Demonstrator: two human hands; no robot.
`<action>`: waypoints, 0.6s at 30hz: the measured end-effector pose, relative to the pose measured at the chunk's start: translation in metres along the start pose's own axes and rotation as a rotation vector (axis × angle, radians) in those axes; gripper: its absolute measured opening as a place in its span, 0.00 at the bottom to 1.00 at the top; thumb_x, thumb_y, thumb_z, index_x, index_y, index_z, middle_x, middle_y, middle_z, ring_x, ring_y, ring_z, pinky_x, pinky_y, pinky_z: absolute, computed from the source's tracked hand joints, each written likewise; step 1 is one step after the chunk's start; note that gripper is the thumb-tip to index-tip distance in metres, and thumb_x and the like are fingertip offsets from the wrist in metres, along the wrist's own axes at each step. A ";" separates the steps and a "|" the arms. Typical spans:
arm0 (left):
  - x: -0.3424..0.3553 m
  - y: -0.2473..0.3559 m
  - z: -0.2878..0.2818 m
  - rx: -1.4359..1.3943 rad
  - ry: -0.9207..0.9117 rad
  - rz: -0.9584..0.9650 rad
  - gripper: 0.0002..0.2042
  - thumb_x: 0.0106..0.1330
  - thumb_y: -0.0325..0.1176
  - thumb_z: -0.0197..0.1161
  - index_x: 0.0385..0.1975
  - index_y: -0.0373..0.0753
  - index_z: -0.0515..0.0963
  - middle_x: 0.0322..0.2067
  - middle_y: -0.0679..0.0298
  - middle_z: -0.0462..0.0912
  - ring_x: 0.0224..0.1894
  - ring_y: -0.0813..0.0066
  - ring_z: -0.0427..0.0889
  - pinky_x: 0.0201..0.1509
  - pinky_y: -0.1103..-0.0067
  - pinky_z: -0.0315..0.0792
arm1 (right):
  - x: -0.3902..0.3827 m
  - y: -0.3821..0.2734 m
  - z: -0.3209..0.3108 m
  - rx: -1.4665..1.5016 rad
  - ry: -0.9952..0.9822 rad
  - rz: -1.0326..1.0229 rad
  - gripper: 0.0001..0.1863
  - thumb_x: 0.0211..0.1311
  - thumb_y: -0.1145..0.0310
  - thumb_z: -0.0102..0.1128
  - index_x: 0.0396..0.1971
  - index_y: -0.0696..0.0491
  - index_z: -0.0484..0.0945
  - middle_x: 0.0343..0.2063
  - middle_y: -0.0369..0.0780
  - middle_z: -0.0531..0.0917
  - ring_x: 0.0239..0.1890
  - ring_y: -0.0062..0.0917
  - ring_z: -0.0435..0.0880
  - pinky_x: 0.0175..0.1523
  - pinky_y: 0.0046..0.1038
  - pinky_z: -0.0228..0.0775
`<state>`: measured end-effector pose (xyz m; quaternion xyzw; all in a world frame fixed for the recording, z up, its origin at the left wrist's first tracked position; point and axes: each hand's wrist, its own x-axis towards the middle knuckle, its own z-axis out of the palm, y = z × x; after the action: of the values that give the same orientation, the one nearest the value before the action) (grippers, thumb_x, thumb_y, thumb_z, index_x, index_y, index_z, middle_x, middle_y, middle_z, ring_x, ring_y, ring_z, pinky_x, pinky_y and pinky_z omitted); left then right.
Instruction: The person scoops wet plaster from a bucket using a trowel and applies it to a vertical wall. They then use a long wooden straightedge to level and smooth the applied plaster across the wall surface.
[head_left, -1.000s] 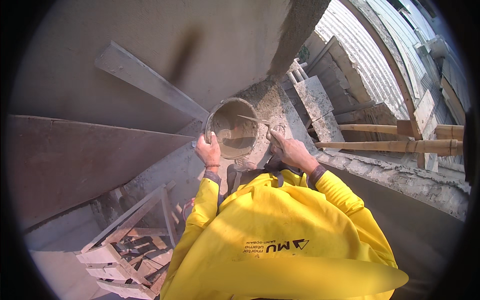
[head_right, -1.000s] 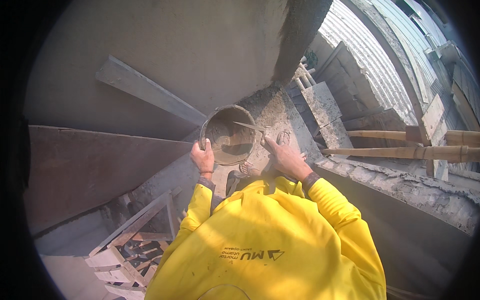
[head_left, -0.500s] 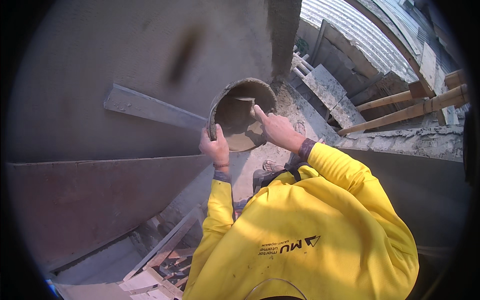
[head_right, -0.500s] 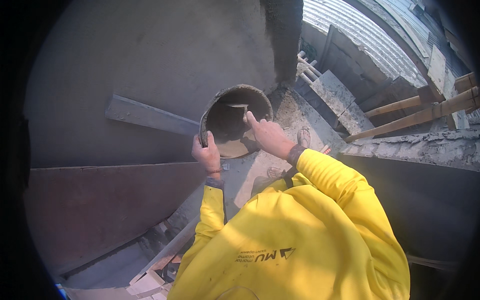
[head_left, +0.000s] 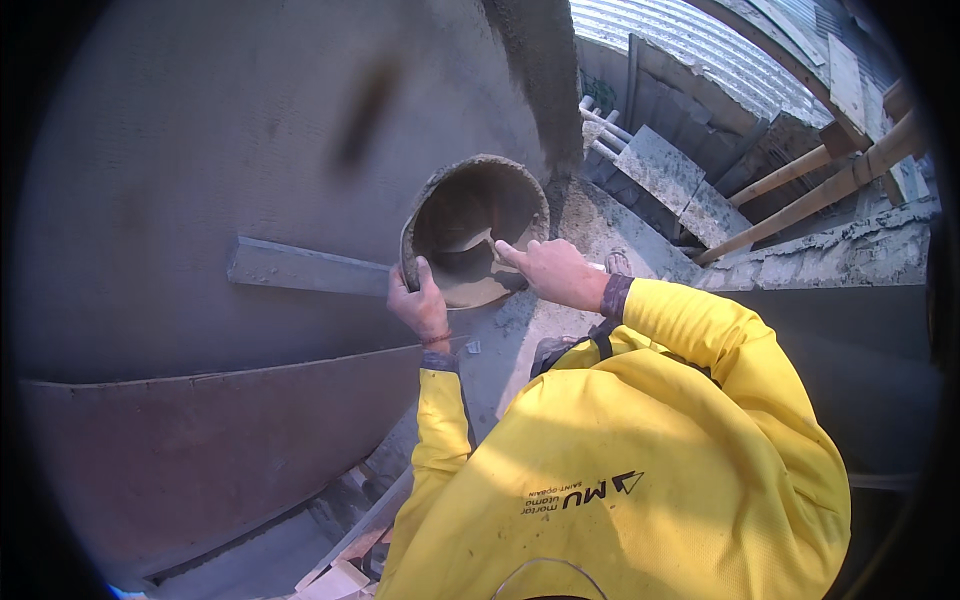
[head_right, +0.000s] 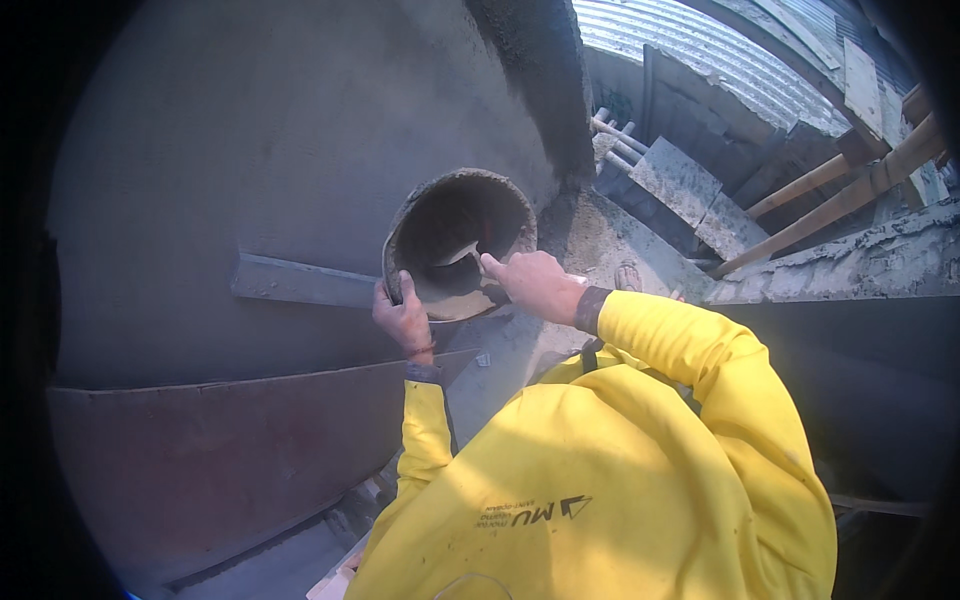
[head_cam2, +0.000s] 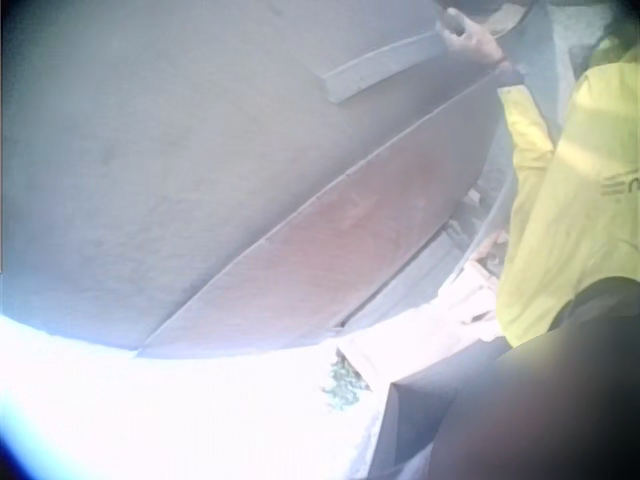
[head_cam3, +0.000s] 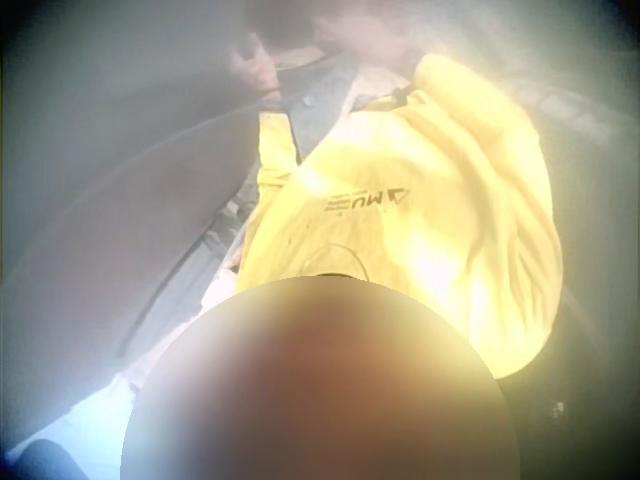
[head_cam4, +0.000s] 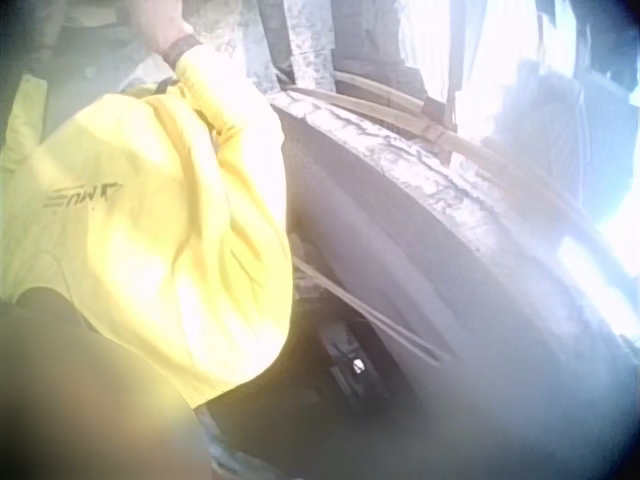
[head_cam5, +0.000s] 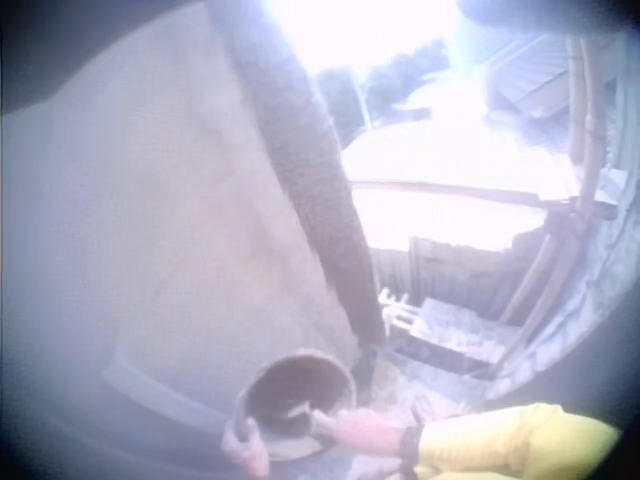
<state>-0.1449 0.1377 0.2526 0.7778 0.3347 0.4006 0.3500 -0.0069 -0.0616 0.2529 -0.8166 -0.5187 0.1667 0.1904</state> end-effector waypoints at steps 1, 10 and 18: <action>0.003 0.003 0.001 0.058 0.010 -0.039 0.11 0.68 0.33 0.70 0.42 0.32 0.83 0.29 0.62 0.85 0.30 0.75 0.80 0.40 0.74 0.76 | -0.005 0.004 -0.001 -0.046 -0.155 0.002 0.35 0.60 0.74 0.60 0.70 0.60 0.64 0.32 0.49 0.86 0.32 0.44 0.88 0.37 0.43 0.80; 0.003 0.042 0.036 0.081 -0.074 0.352 0.07 0.66 0.28 0.71 0.35 0.31 0.81 0.50 0.55 0.89 0.52 0.58 0.89 0.53 0.71 0.81 | -0.001 0.031 -0.022 0.247 -0.133 0.268 0.26 0.69 0.71 0.52 0.65 0.66 0.65 0.42 0.59 0.86 0.42 0.52 0.88 0.46 0.46 0.81; 0.039 0.068 0.034 -0.056 -0.281 0.318 0.07 0.65 0.25 0.72 0.34 0.31 0.80 0.50 0.56 0.90 0.51 0.64 0.89 0.55 0.74 0.78 | -0.002 0.086 -0.047 1.208 -0.634 0.329 0.26 0.79 0.54 0.49 0.67 0.55 0.69 0.28 0.37 0.75 0.14 0.17 0.73 0.17 0.23 0.71</action>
<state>-0.0815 0.1234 0.3077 0.8591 0.1446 0.3475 0.3469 0.0824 -0.1036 0.2526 -0.5479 -0.2353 0.6825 0.4227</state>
